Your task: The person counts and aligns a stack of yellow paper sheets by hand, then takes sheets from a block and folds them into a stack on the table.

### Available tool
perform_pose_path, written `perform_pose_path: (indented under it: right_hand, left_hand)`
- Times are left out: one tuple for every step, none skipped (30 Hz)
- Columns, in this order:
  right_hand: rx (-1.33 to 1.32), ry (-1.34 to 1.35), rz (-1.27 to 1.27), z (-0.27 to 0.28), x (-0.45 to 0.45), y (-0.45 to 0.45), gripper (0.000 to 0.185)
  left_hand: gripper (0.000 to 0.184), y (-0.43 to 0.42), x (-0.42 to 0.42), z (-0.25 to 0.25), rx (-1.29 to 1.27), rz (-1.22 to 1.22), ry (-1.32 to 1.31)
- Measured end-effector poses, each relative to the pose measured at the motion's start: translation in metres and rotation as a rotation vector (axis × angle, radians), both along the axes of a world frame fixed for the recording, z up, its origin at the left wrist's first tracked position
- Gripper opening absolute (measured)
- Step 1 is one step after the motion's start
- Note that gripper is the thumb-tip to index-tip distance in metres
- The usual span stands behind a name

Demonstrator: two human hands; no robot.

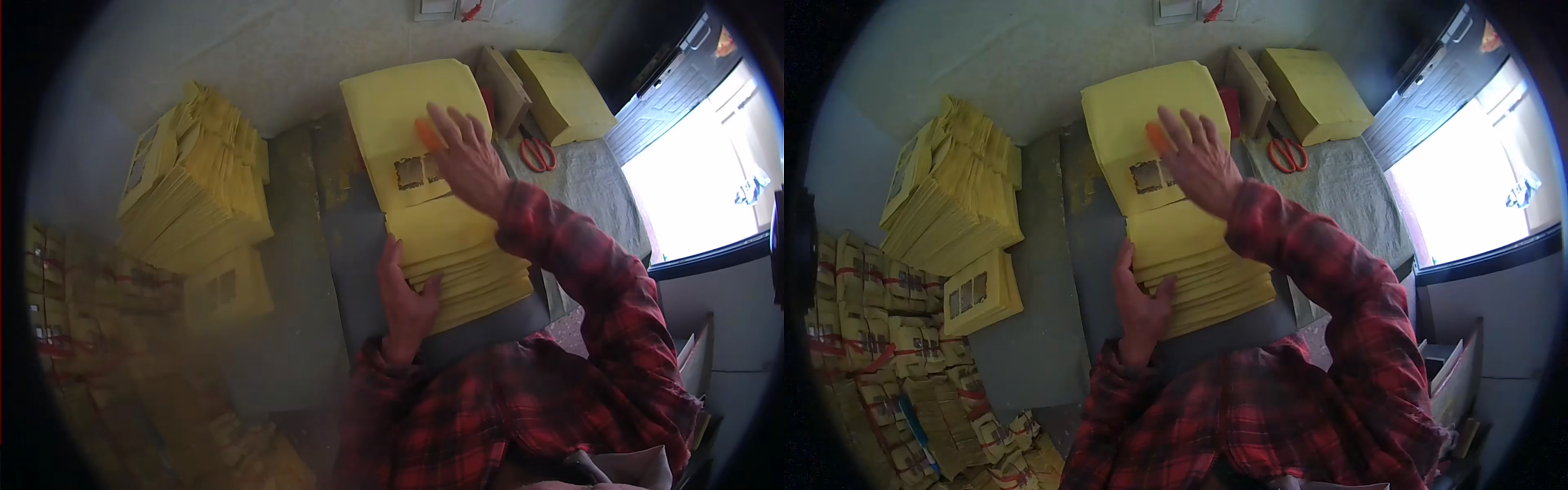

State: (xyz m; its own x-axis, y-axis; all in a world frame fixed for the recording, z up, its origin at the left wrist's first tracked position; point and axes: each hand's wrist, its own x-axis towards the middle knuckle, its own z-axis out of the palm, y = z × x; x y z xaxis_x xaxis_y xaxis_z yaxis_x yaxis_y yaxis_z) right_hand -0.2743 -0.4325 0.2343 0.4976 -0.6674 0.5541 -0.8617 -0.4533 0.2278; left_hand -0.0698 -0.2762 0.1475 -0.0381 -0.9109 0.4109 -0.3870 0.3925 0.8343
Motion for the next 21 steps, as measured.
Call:
perform_pose_path:
  right_hand:
    - [-0.078, -0.023, 0.001, -0.004, -0.007, -0.018, 0.044]
    - [-0.155, -0.044, 0.002, -0.007, -0.010, -0.026, 0.042]
    - [-0.155, -0.045, 0.009, -0.010, -0.012, -0.022, 0.041]
    - [-0.153, -0.042, 0.021, -0.013, -0.017, -0.015, 0.039]
    - [-0.151, -0.037, 0.028, -0.019, -0.021, -0.003, 0.039]
    - [-0.087, -0.060, 0.057, -0.025, -0.024, 0.017, 0.038]
    - [-0.024, -0.084, 0.084, -0.031, -0.028, 0.039, 0.036]
    - [0.139, -0.047, 0.068, -0.036, -0.031, 0.065, 0.035]
    - [0.297, -0.013, 0.047, -0.038, -0.032, 0.086, 0.034]
    - [0.292, -0.015, 0.036, -0.038, -0.031, 0.096, 0.034]
    - [0.647, 0.063, 0.056, -0.031, -0.029, 0.107, 0.039]
    - [1.001, 0.137, 0.074, -0.021, -0.029, 0.114, 0.045]
    - [0.996, 0.130, 0.056, -0.005, -0.029, 0.117, 0.045]
    - [0.884, -0.102, 0.130, 0.017, -0.024, 0.119, 0.049]
    - [0.768, -0.328, 0.211, 0.040, -0.017, 0.120, 0.054]
    - [0.647, -0.549, 0.296, 0.063, -0.010, 0.120, 0.059]
    - [0.526, -0.770, 0.378, 0.081, -0.007, 0.122, 0.064]
    - [0.523, -0.898, 0.522, 0.094, -0.007, 0.121, 0.076]
    - [0.510, -1.027, 0.664, 0.109, -0.008, 0.121, 0.088]
    - [0.510, -1.261, 0.721, 0.136, 0.009, 0.130, 0.108]
    - [0.510, -1.362, 0.747, 0.158, 0.021, 0.141, 0.111]
  left_hand:
    - [0.080, 0.000, -0.001, -0.001, 0.000, -0.006, -0.014]
    - [0.079, 0.000, 0.000, -0.001, 0.001, -0.012, -0.028]
    - [0.079, 0.000, 0.001, 0.000, -0.001, -0.012, -0.029]
    - [0.080, -0.001, 0.001, 0.000, -0.014, -0.016, -0.025]
    - [0.080, -0.001, 0.001, 0.001, -0.023, -0.018, -0.018]
    - [0.080, 0.000, 0.001, 0.001, -0.031, -0.022, -0.011]
    - [0.080, 0.000, 0.000, 0.001, -0.040, -0.027, -0.004]
    - [0.080, 0.000, 0.001, 0.000, -0.039, -0.025, -0.002]
    - [0.081, 0.000, 0.002, 0.000, -0.022, -0.015, 0.018]
    - [0.082, 0.001, 0.003, -0.001, -0.007, -0.013, 0.037]
    - [0.082, 0.001, 0.004, 0.000, 0.009, -0.017, 0.056]
    - [0.083, 0.000, 0.002, 0.001, 0.024, -0.024, 0.076]
    - [0.083, -0.003, 0.002, 0.005, 0.018, -0.043, 0.078]
    - [0.083, -0.005, 0.003, 0.014, -0.002, -0.033, 0.096]
    - [0.083, -0.004, 0.007, 0.026, -0.017, -0.014, 0.112]
    - [0.083, -0.002, 0.013, 0.038, -0.029, 0.012, 0.127]
    - [0.083, 0.003, 0.020, 0.051, -0.034, 0.042, 0.140]
    - [0.086, 0.003, 0.027, 0.070, -0.075, -0.011, 0.259]
    - [0.090, -0.002, 0.032, 0.094, -0.119, -0.066, 0.377]
    - [0.099, -0.001, 0.036, 0.122, -0.168, -0.168, 0.584]
    - [0.095, 0.003, 0.043, 0.153, -0.091, -0.178, 0.765]
